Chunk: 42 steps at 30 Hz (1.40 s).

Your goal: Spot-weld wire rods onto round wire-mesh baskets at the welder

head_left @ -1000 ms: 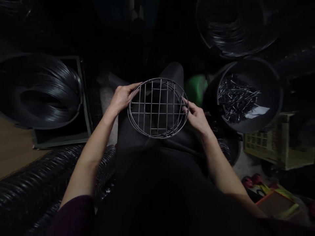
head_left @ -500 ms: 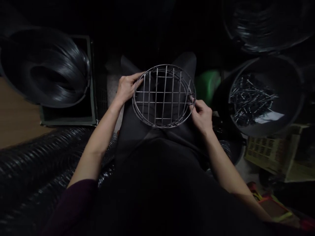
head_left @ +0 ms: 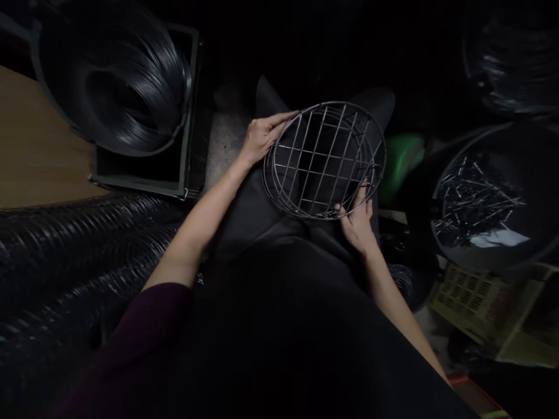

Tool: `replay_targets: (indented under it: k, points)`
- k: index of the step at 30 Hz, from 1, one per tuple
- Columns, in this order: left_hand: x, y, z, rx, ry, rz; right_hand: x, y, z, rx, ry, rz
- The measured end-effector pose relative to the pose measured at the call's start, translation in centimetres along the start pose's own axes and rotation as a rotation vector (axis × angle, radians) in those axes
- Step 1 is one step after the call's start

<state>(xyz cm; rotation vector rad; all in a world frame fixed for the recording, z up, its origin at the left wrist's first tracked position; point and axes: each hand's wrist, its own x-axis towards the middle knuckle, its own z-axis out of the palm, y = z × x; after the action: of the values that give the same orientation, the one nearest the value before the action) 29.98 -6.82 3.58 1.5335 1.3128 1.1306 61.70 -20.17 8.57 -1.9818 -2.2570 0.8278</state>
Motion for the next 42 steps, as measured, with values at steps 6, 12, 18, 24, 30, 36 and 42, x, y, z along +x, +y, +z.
replay_targets:
  k: [6,12,18,24,30,36,42]
  points:
    - [-0.1,0.3,0.2,-0.001,-0.086,0.098,-1.7,-0.1,-1.7,0.143,-0.104,-0.04]
    - [-0.2,0.8,0.1,-0.001,-0.094,0.071,-2.5,-2.7,0.4,0.071,0.03,0.074]
    - [-0.4,0.9,0.2,-0.024,-0.087,0.036,-1.6,-4.8,3.9,0.109,0.257,0.134]
    - [-0.7,5.1,-2.1,-0.013,0.062,-0.071,-2.1,-2.6,-1.4,0.461,0.148,0.135]
    - [-0.9,10.2,-3.6,0.037,-0.077,-0.053,0.6,-2.7,-5.5,0.848,0.376,0.232]
    - [-1.5,10.3,-3.3,-0.095,-0.078,-0.141,1.2,-5.2,-5.2,0.948,0.363,0.208]
    - [-3.9,9.8,-3.5,-0.128,0.019,-0.188,0.3,-5.4,-4.4,0.906,0.439,0.223]
